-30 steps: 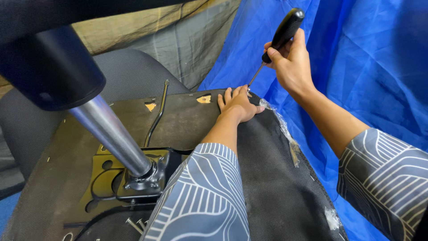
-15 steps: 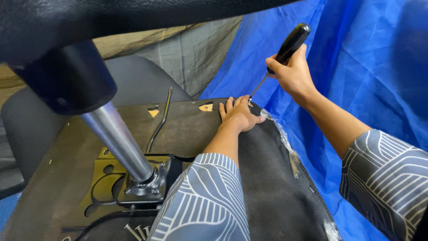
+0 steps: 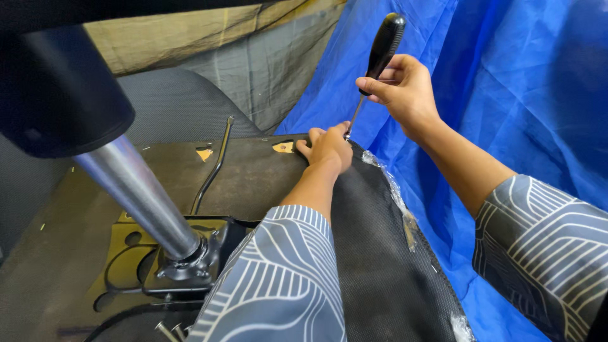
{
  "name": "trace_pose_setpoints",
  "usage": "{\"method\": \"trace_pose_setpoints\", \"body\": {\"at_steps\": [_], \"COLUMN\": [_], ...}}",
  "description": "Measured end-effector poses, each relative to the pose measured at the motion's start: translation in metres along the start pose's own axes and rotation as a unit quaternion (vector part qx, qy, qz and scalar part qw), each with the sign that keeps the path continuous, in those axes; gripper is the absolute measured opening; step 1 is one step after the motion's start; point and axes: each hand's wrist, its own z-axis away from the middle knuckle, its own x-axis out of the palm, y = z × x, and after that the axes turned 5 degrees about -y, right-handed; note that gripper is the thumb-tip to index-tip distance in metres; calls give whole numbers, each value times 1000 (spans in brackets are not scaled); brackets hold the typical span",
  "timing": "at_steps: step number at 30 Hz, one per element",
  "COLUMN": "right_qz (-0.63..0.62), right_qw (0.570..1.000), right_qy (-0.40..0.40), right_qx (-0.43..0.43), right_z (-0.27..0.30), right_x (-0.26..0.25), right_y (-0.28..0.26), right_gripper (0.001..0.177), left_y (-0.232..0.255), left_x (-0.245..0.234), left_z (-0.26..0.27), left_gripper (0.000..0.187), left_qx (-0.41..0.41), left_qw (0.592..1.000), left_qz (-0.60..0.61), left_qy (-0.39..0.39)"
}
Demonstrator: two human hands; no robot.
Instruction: The person uses a screwdriver to remove multiple screws from the underside of an office chair seat. They systematically unscrew fasteners from the metal mounting plate and place the removed screws on the seat surface.
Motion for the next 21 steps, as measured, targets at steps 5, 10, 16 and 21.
{"method": "trace_pose_setpoints", "body": {"at_steps": [5,10,16,21], "right_qz": [7,-14,-68,77], "right_qw": [1000,998,997,996], "right_qy": [-3,-62,-29,37], "right_qx": [-7,-11,29,-9], "right_z": [-6,-15,-19,-11], "right_x": [-1,-9,-4,-5], "right_y": [8,11,23,33], "right_gripper": [20,19,32,45], "left_y": [-6,-9,-6,3], "left_x": [6,17,11,-2], "left_z": [-15,-25,-20,-14], "left_gripper": [26,19,29,17], "left_qx": [4,-40,-44,-81], "left_qw": [991,978,990,991], "left_qz": [113,173,92,97], "left_qy": [77,111,101,46]}}
